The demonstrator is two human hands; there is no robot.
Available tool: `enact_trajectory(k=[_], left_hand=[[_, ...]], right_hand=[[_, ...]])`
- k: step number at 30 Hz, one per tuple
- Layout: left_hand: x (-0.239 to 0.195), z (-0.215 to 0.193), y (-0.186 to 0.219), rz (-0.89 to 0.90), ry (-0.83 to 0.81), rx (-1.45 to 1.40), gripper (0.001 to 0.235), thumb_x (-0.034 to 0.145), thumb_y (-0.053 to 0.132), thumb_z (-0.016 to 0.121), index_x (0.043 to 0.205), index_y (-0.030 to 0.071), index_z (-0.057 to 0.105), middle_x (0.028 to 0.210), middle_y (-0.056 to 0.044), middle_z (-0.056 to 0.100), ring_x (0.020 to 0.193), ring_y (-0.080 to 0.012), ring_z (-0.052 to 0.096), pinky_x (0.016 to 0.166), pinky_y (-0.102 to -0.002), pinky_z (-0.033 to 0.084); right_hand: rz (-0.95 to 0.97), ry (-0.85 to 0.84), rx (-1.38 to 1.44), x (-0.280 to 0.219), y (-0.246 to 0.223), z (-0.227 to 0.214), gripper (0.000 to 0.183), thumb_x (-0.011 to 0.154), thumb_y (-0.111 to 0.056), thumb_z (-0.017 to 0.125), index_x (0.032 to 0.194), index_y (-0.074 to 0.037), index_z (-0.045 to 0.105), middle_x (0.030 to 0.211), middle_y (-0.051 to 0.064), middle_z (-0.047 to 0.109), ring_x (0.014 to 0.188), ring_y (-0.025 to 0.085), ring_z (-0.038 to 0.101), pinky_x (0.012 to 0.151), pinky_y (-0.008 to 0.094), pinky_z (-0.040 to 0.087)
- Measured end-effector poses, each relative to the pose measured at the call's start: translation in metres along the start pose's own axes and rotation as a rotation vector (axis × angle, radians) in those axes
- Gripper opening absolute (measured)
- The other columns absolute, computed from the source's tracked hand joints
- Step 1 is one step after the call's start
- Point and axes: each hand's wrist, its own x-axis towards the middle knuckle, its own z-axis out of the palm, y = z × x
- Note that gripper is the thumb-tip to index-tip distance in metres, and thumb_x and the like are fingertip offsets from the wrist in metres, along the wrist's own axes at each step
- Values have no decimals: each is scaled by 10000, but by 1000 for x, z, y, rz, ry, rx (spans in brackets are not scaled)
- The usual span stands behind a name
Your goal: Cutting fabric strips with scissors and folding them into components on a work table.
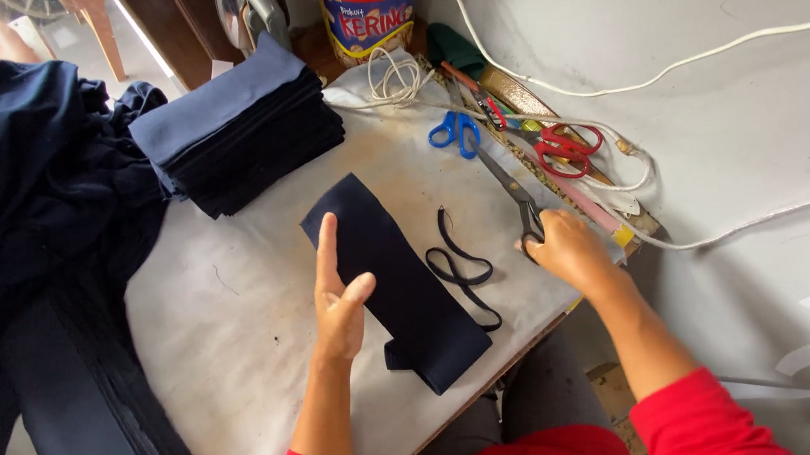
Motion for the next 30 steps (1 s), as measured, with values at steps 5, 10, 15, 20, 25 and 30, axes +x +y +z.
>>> enact_trajectory(k=[5,10,15,20,25,30], left_hand=[[5,-8,-3,-7,17,-100,921,885,243,709,1662,146,224,1744,-114,114,1599,-256,-6,1278,-422,94],[13,-43,-38,14,-23,-258,882,909,231,627,1668,142,185,1737,-150,130,1576,-304,214,1265,-465,251],[15,-45,-26,31,-97,-389,831,918,264,497,1668,144,160,1642,-275,336,1487,-397,389,1217,-512,338],[13,-50,-25,30,-89,-300,801,916,284,493,1649,92,231,1654,-239,331,1495,-339,385,1233,-462,326],[12,-38,-28,-22,-76,-269,769,924,282,504,1634,81,288,1659,-203,337,1495,-313,390,1233,-448,327],[9,-23,-15,-90,-13,-205,698,970,255,542,1622,105,345,1710,-109,262,1575,-231,214,1281,-373,204]], right_hand=[[-232,130,-123,13,24,4,472,902,-288,710,1325,-98,622,1180,173,645,1145,382,672,996,485,533],[-693,-154,353,-72,-29,1,365,802,-105,685,1163,-93,745,1020,233,681,1051,485,649,957,564,502],[-805,80,33,-89,-26,88,123,924,-285,696,1007,-199,666,1134,-3,607,1105,205,621,1084,485,331],[-526,-329,799,-77,-39,43,122,922,-178,687,1029,-120,689,810,-1,688,781,122,644,792,323,534],[-501,134,445,-62,-53,40,301,878,-238,757,1168,-225,676,1051,-14,704,851,164,739,762,307,579],[-871,-168,412,-99,-62,27,105,876,-204,725,943,-128,699,845,60,714,775,247,705,737,372,576]])
